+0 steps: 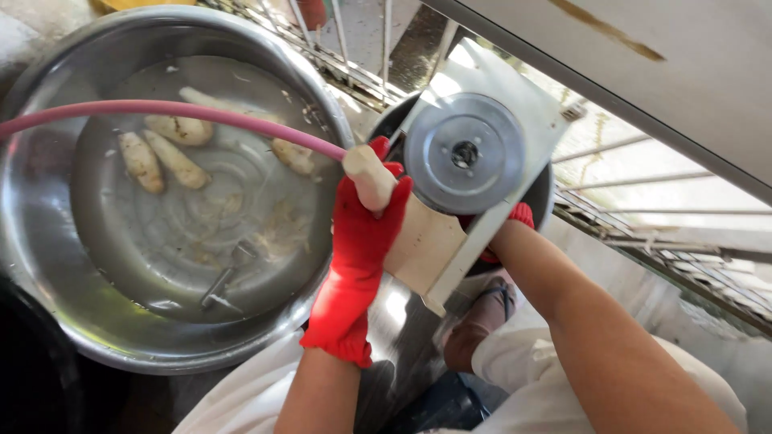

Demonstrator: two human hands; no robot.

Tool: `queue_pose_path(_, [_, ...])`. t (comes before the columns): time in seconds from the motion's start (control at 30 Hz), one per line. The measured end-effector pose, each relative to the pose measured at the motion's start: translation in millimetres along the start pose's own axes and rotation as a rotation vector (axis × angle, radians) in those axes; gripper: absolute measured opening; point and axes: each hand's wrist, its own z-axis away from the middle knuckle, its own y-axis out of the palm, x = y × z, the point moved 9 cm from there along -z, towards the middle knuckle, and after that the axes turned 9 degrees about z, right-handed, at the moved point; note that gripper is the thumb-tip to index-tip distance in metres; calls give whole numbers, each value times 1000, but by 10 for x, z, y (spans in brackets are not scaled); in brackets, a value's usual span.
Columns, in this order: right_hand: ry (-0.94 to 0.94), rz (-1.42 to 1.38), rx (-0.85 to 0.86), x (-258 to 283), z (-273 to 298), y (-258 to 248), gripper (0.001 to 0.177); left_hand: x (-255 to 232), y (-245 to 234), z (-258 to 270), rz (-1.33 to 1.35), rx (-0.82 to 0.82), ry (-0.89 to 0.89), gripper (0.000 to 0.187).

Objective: Slicing root vegetables using a manual slicing machine.

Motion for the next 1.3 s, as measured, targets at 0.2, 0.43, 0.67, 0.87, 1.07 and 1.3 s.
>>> queue_pose_path(0.2, [124, -93, -116, -245, 305, -673, 34, 113, 8, 16, 37, -2, -29, 64])
queue_pose_path(0.43, [256, -206, -214, -332, 946, -1232, 31, 129, 10, 42, 101, -83, 101, 55])
queue_pose_path(0.67, [332, -97, -162, -152, 1807, -1657, 39, 16, -79, 5, 251, 81, -33, 54])
queue_pose_path(0.87, [76, -220, 280, -278, 1692, -1635, 48, 142, 4, 13, 184, 84, 33, 54])
queue_pose_path(1.07, [-139, -350, 301, -217, 1707, -1672, 46, 476, 210, -46, 80, 79, 57, 80])
queue_pose_path(1.3, [-106, -472, 351, -186, 1804, -1673, 39, 371, 136, -23, 62, 98, 78, 80])
